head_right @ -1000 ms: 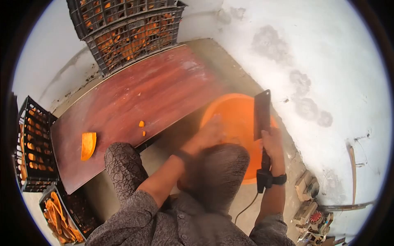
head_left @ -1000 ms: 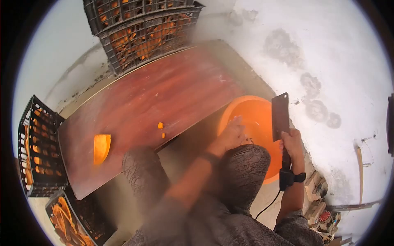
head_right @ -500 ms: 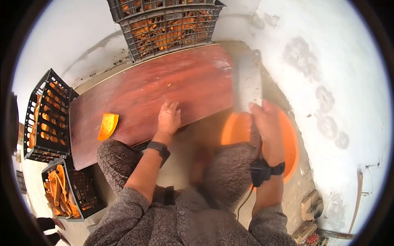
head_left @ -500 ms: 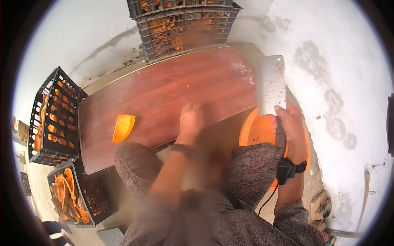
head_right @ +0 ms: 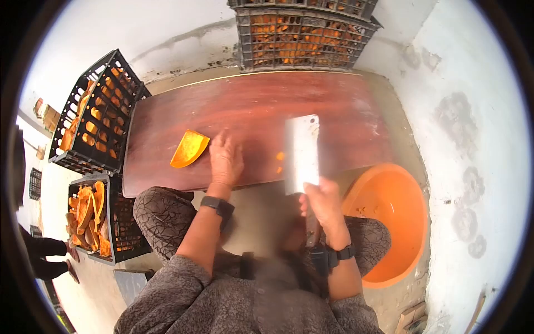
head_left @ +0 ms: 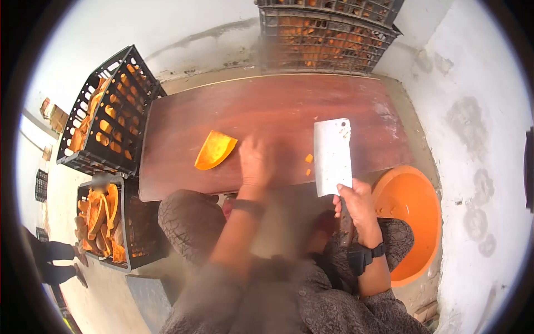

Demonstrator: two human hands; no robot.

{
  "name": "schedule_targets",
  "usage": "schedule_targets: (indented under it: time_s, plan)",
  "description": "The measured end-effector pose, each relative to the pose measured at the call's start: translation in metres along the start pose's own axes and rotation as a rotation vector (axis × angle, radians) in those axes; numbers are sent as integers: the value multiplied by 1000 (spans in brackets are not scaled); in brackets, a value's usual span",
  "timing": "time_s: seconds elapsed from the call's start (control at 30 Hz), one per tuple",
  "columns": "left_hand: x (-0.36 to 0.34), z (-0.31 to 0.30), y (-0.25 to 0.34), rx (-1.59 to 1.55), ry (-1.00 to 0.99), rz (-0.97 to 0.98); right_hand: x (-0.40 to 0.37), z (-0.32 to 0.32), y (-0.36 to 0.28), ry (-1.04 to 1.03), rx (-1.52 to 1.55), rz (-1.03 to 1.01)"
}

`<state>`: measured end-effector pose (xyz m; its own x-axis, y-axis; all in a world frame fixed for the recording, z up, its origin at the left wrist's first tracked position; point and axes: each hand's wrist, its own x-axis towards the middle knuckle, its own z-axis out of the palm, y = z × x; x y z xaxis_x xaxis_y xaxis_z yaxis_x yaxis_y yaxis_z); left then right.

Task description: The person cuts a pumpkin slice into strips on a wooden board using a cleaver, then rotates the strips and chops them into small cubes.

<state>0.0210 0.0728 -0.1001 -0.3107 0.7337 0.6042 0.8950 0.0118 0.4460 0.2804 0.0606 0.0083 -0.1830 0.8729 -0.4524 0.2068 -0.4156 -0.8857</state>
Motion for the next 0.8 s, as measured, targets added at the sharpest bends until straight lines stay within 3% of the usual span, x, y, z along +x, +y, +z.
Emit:
schedule_targets:
  time_s: [0.2, 0.23, 0.3, 0.37, 0.43, 0.57, 0.67, 0.8]
  plan:
    - [22, -69, -48, 266, 102, -254, 12, 35, 19, -167, -74, 38]
    - [21, -75, -58, 269, 109, -258, 16, 38, 25, -192, -104, 48]
    - [16, -81, -85, 312, 91, -461, 26, 42, 35, -215, -136, 50]
    - [8, -83, -104, 340, 113, -476, 32, 43, 41, -187, -130, 50]
    - [6, -90, -105, 184, -103, -737, 32, 42, 36, -172, -144, 40]
    - [-2, -85, -113, 152, -115, -663, 38, 35, 40, -104, -175, -7]
    - [-6, -76, -108, -18, -2, -707, 34, 34, 31, -41, -214, -33]
    - [-1, -78, -73, -140, -47, -932, 28, 35, 18, 19, -293, -81]
